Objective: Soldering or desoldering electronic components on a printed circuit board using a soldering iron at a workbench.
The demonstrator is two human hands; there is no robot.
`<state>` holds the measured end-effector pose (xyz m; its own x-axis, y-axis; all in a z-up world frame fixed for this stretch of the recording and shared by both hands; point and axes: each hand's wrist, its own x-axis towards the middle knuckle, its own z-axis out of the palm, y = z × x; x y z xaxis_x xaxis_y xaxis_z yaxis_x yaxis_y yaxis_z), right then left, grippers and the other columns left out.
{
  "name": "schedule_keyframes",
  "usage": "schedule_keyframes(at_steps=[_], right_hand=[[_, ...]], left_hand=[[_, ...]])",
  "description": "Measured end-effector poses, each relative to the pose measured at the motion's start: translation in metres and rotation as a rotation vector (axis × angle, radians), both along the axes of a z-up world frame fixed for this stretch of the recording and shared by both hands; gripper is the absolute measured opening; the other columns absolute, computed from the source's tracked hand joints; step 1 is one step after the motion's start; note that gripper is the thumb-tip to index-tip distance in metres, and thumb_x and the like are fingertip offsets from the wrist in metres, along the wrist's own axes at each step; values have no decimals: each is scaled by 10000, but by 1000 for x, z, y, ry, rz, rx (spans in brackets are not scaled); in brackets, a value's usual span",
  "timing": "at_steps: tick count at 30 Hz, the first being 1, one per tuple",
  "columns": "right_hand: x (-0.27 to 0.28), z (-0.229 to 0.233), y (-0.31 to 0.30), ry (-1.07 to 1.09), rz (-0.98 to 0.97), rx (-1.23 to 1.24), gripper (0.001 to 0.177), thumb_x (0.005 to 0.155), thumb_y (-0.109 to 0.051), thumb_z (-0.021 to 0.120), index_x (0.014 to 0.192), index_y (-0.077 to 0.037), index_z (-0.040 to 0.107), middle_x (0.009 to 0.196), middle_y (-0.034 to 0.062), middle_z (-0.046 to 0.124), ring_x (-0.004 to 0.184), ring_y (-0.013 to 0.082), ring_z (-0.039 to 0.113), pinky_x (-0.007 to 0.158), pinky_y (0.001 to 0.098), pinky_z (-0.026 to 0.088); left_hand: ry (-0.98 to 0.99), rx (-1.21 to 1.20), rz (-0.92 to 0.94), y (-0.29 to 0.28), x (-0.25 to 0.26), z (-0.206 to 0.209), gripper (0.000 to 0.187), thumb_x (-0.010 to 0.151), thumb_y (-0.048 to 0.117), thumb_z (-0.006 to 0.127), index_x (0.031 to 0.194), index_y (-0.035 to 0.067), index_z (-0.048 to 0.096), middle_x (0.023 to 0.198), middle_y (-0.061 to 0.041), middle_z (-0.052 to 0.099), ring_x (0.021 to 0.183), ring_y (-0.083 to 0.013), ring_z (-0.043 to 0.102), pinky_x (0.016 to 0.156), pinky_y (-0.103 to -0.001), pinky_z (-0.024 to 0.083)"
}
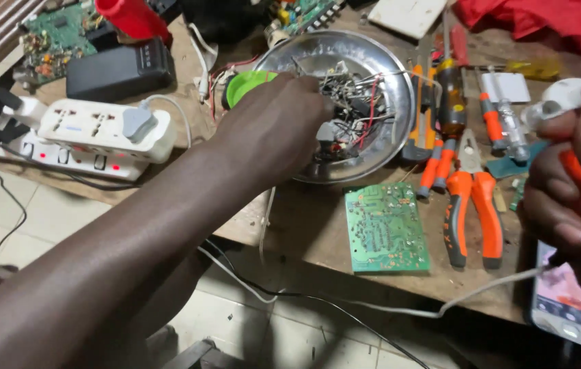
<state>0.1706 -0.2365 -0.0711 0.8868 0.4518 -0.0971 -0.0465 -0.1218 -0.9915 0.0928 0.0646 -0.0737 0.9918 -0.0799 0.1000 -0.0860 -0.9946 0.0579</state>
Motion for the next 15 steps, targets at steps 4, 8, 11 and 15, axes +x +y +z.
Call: schedule_keyframes(at_steps=[4,8,11,15], right_hand=[[-6,-39,-4,103,-43,199,278,1147,-413,469,1145,-136,493,713,-78,288,431,-11,178,363,136,131],[-1,-62,-28,164,-11,257,256,1144,-368,473,1161,-116,519,668,-70,340,360,10,238,290,177,168],[-8,-64,-35,220,-29,255,247,1147,-369,488,1143,-122,506,654,-71,320,346,24,232,276,183,183],[-19,-52,-23,166,-98,176,264,1153,-367,408,1140,-108,452,642,-61,254,361,14,165,310,203,99]], left_hand=[[-22,25,11,2,3,-5,148,829,-103,563,863,-30,687,844,-199,639,826,-450,620,547,-590,482],[-69,54,34,-7,4,1,88,887,-55,594,869,-22,673,950,-211,617,854,-429,601,554,-596,493],[-83,36,17,-20,1,1,105,921,25,667,841,-43,662,1021,-190,599,935,-370,553,606,-532,508],[-209,92,-44,-26,10,-16,221,838,57,681,657,-31,589,991,-148,516,960,-363,454,647,-497,412]])
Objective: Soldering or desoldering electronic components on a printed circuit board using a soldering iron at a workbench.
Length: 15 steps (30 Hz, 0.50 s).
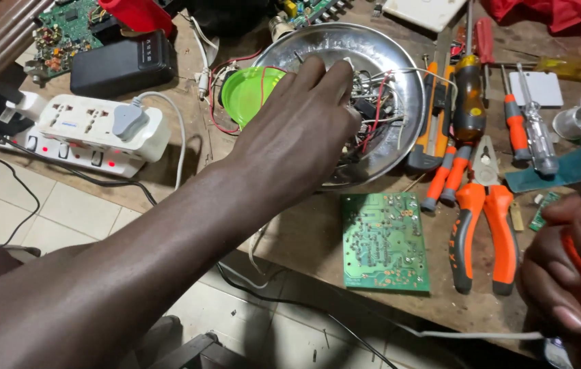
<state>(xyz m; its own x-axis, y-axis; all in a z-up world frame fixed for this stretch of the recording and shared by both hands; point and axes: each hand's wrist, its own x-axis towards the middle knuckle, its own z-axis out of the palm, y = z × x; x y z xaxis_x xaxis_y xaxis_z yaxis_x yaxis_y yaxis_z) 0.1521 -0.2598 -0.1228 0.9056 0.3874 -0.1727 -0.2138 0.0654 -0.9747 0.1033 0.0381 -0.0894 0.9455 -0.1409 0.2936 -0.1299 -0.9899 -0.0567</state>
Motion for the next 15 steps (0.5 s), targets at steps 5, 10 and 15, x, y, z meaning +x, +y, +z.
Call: schedule_keyframes(at_steps=[5,10,15], right_hand=[[-5,13,9,-59,-21,-14,302,1131,-338,430,1107,-40,466,655,-18,237,396,45,152,361,199,110],[-10,21,11,-65,-33,-75,293,1149,-311,402,1138,-24,458,690,3,256,418,66,183,410,219,130],[-9,22,14,-137,-25,-71,260,1150,-265,419,1112,-14,474,683,45,267,395,81,187,388,227,149]], left_hand=[[27,-37,42,-3,8,-9,279,816,51,662,603,-22,497,1016,-147,520,964,-338,421,703,-464,377],[2,-1,39,-4,8,-18,239,810,96,665,612,9,561,1007,-157,529,953,-373,451,691,-501,397],[19,-29,39,-3,10,-23,141,819,23,674,691,1,619,988,-146,537,928,-367,453,695,-491,399]])
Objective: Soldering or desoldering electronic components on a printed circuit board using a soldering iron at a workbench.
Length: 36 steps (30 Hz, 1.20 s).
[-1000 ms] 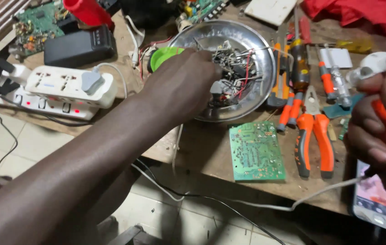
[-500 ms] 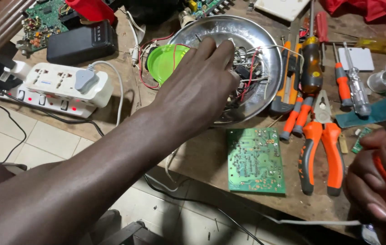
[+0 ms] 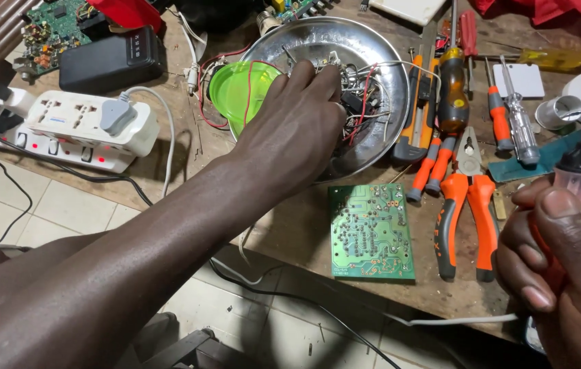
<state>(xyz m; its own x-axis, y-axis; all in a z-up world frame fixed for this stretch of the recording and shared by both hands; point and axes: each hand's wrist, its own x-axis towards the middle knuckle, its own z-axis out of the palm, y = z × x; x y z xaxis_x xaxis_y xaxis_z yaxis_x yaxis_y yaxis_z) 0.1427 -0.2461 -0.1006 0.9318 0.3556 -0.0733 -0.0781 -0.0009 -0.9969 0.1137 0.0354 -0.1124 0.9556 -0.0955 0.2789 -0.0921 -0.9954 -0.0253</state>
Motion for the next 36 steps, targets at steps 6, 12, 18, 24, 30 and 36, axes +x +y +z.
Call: schedule_keyframes(at_steps=[6,12,18,24,30,36], right_hand=[[2,-6,0,55,18,7,273,1142,-297,406,1113,-28,436,674,10,227,411,71,177,381,211,141],[-3,9,8,-67,37,-12,257,1132,-190,472,935,-25,454,642,30,281,429,83,213,366,218,166],[-24,27,22,-69,-88,-168,115,1044,-20,625,1096,5,526,620,158,459,449,208,407,373,292,259],[-45,47,37,-105,-32,-162,218,857,69,748,1047,26,649,873,154,732,460,188,502,424,279,439],[-49,38,36,-484,29,-254,297,841,-26,820,1047,52,620,1043,151,724,977,222,724,885,325,617],[-47,27,45,-525,-75,-283,219,890,43,825,1000,72,637,993,174,697,947,242,696,887,338,578]], left_hand=[[151,-91,41,1,3,8,337,794,273,846,727,0,659,1051,-155,543,975,-373,458,764,-512,401],[76,-444,-33,5,7,36,338,799,-84,584,575,130,719,591,-36,665,732,-245,633,1077,-507,432],[296,-1057,318,-37,-32,102,76,941,201,683,879,178,720,790,53,700,719,-80,621,674,-270,470],[195,-1779,505,-80,-67,95,191,817,32,770,1006,48,778,938,-97,811,858,-193,727,847,-327,583],[77,-1898,397,-85,-68,68,183,807,62,781,983,12,791,1036,-106,809,775,-145,650,699,-272,480],[118,-1883,421,-88,-58,70,112,821,24,774,932,17,789,919,-106,805,889,-203,747,850,-323,591]])
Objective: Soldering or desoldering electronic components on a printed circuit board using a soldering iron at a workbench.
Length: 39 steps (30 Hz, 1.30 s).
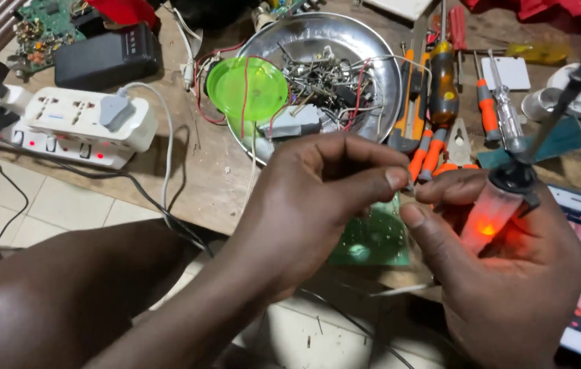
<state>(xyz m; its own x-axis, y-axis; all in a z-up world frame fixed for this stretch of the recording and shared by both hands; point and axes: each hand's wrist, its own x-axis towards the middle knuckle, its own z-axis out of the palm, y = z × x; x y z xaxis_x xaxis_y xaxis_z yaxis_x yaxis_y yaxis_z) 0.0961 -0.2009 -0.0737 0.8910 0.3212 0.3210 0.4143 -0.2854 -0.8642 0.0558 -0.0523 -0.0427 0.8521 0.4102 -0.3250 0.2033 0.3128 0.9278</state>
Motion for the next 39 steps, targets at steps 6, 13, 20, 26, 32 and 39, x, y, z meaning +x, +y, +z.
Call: schedule_keyframes(at_steps=[6,13,20,26,32,39], right_hand=[[-3,-4,4,-105,7,4,233,932,118,817,984,101,591,980,214,662,962,282,682,934,372,580],[-6,-5,6,-17,23,69,224,929,76,753,962,51,533,1019,215,692,995,280,717,941,380,599],[-5,-8,5,-4,22,166,229,894,53,772,946,17,552,968,190,704,947,253,729,935,353,602],[-4,-1,4,-15,88,103,191,886,28,763,914,4,576,944,163,727,922,249,761,887,358,640],[-4,-3,4,80,133,161,234,874,11,758,866,-22,527,916,163,725,921,242,773,938,373,660],[-1,-10,0,262,107,135,318,842,-28,769,785,-115,468,936,105,791,890,181,778,820,332,650]], left_hand=[[18,167,-56,2,-8,-5,114,828,102,778,937,73,793,903,-50,824,878,-135,780,837,-267,628],[-15,237,-58,0,-12,-2,87,826,97,760,903,64,782,884,-42,824,822,-99,765,789,-237,628],[49,320,-43,-4,-11,-1,30,841,119,767,860,96,770,817,-9,790,758,-90,723,722,-246,608],[82,341,-21,-6,-11,1,32,837,121,772,850,96,758,780,3,763,733,-68,694,689,-227,577],[78,369,-25,-1,-12,-4,59,822,117,761,868,84,780,782,5,765,745,-60,698,682,-217,571],[297,424,-123,7,-8,8,66,838,167,772,856,125,819,804,42,792,743,-58,683,704,-234,554]])
